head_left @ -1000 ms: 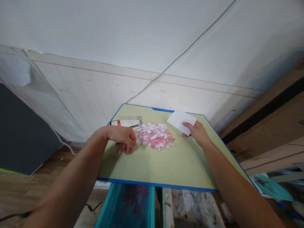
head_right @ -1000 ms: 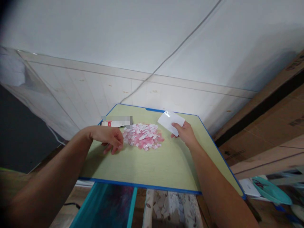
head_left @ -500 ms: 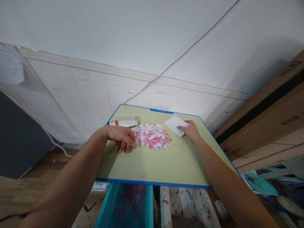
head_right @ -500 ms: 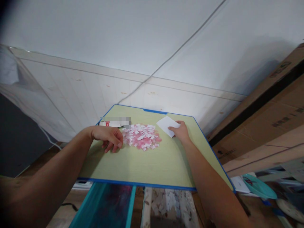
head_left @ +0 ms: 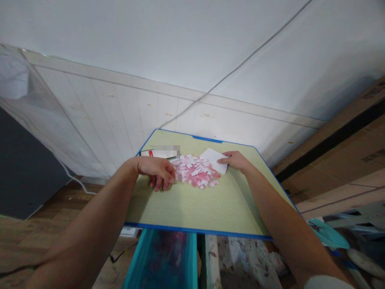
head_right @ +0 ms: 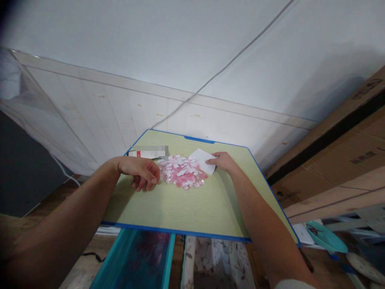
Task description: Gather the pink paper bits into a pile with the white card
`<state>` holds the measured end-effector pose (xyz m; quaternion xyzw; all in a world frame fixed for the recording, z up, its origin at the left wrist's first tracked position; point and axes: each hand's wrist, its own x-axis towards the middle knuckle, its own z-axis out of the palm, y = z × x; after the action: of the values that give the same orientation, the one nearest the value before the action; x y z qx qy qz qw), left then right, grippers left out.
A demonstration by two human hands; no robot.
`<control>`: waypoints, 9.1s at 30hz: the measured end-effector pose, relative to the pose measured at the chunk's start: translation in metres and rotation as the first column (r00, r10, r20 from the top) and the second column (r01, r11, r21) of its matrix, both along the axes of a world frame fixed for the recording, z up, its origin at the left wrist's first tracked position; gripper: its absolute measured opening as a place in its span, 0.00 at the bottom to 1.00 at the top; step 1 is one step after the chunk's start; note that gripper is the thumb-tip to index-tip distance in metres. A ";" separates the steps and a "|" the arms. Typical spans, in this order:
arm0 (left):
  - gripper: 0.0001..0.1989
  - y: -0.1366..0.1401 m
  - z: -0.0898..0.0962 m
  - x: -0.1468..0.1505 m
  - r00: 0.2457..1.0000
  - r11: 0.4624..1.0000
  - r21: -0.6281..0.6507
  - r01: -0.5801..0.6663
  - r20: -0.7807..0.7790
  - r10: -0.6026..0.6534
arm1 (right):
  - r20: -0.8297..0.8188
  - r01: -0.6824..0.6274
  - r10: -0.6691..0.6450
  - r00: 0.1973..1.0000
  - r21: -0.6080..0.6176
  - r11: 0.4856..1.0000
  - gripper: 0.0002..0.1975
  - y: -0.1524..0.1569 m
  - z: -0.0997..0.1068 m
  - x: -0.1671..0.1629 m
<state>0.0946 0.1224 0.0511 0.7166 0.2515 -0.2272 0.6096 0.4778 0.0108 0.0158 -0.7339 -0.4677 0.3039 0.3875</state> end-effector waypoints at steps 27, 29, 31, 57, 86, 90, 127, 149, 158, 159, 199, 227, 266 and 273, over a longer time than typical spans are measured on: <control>0.22 0.009 -0.002 -0.007 0.998 0.995 0.075 -0.061 0.023 0.060 | -0.134 -0.404 0.422 0.897 0.139 0.904 0.19 -0.042 0.032 -0.059; 0.21 0.009 -0.001 -0.007 0.998 0.995 0.078 -0.058 0.029 0.056 | -0.067 -0.346 0.365 0.928 0.200 0.917 0.19 -0.041 0.031 -0.061; 0.20 0.009 0.000 -0.006 0.998 0.995 0.079 -0.058 0.030 0.056 | -0.013 -0.287 0.302 0.953 0.267 0.920 0.19 -0.042 0.034 -0.060; 0.18 0.010 -0.002 -0.006 0.998 0.993 0.105 -0.058 0.003 0.058 | -0.260 -0.497 0.485 0.835 0.020 0.867 0.24 -0.077 0.068 -0.099; 0.19 0.003 -0.004 0.000 0.988 0.971 0.202 -0.128 0.115 0.106 | 0.017 0.214 -0.216 0.976 0.091 0.973 0.16 -0.255 0.017 -0.188; 0.19 0.001 -0.005 -0.001 0.986 0.976 0.175 -0.127 0.129 0.105 | -0.013 0.199 -0.199 0.980 0.157 0.967 0.15 -0.242 0.025 -0.199; 0.13 -0.126 -0.052 -0.070 0.798 0.046 0.808 -0.587 0.567 0.203 | -0.030 0.166 -0.164 0.986 0.132 0.977 0.23 -0.248 0.013 -0.207; 0.13 -0.123 -0.061 -0.069 0.799 -0.013 0.815 -0.580 0.571 0.189 | -0.080 0.184 -0.174 0.982 0.156 0.970 0.25 -0.249 0.006 -0.201; 0.12 -0.125 -0.059 -0.070 0.797 -0.008 0.812 -0.583 0.574 0.189 | 0.054 0.091 -0.108 0.993 0.247 0.965 0.23 -0.213 0.019 -0.203; 0.12 -0.125 -0.059 -0.070 0.796 -0.007 0.812 -0.584 0.574 0.191 | 0.101 0.075 -0.104 0.989 0.254 0.964 0.22 -0.207 0.019 -0.201; 0.13 -0.129 -0.054 -0.070 0.796 -0.004 0.814 -0.581 0.569 0.207 | -0.206 -0.127 0.142 0.968 0.083 0.988 0.25 -0.152 0.006 -0.174; 0.12 -0.128 -0.057 -0.070 0.799 -0.021 0.816 -0.577 0.570 0.192 | -0.145 0.223 -0.193 0.970 0.237 0.945 0.27 -0.186 0.011 -0.141; 0.13 -0.125 -0.059 -0.069 0.816 -0.042 0.833 -0.552 0.550 0.179 | 0.098 0.240 -0.265 0.959 0.217 0.946 0.24 -0.216 0.015 -0.129; 0.12 -0.126 -0.059 -0.070 0.811 -0.042 0.828 -0.559 0.556 0.183 | 0.050 0.214 -0.230 0.972 0.222 0.951 0.23 -0.216 0.019 -0.144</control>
<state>0.0250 -0.0037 -0.0074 0.8559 0.4327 0.2815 0.0319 0.3338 -0.2047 0.0352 -0.7465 -0.4266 0.1783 0.4785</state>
